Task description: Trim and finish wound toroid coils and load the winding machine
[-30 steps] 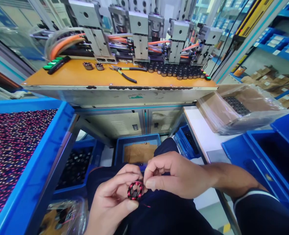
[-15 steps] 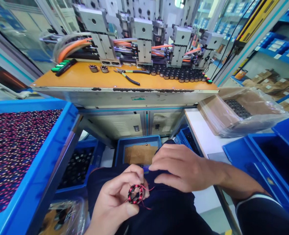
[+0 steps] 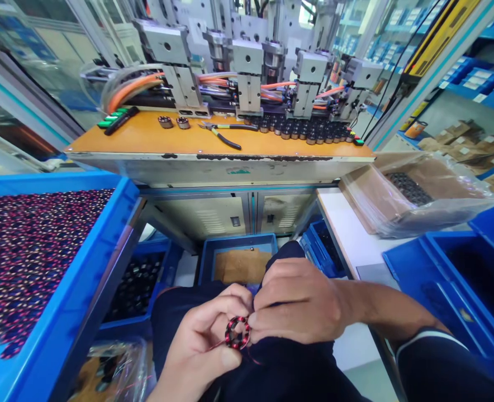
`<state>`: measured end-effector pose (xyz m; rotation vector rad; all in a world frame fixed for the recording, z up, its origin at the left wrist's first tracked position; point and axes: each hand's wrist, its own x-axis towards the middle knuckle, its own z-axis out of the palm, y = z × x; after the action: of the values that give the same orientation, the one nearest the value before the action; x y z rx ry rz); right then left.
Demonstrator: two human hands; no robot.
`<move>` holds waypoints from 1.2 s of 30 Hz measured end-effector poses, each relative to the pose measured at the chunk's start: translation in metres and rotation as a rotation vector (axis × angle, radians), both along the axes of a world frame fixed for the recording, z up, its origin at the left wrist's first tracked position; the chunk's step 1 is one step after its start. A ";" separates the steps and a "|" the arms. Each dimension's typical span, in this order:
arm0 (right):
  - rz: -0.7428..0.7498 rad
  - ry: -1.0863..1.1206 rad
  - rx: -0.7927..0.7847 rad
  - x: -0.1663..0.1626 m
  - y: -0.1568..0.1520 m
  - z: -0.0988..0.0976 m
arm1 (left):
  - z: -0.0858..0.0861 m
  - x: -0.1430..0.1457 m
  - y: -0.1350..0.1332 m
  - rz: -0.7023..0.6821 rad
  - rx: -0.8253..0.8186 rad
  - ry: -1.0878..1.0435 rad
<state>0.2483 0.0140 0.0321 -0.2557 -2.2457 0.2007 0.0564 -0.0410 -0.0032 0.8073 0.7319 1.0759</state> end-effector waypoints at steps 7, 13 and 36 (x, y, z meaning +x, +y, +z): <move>-0.122 0.218 -0.248 -0.012 -0.018 -0.013 | -0.008 -0.006 0.006 0.031 0.177 0.113; -0.211 0.260 -0.280 -0.015 -0.024 -0.022 | -0.007 -0.008 0.007 0.138 0.284 0.243; -0.136 0.277 -0.091 -0.011 -0.015 -0.020 | -0.014 -0.005 0.012 -0.125 0.121 -0.064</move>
<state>0.2376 -0.0012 0.0123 -0.4026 -1.9401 0.2499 0.0516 -0.0289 -0.0175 0.9061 0.5592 1.0354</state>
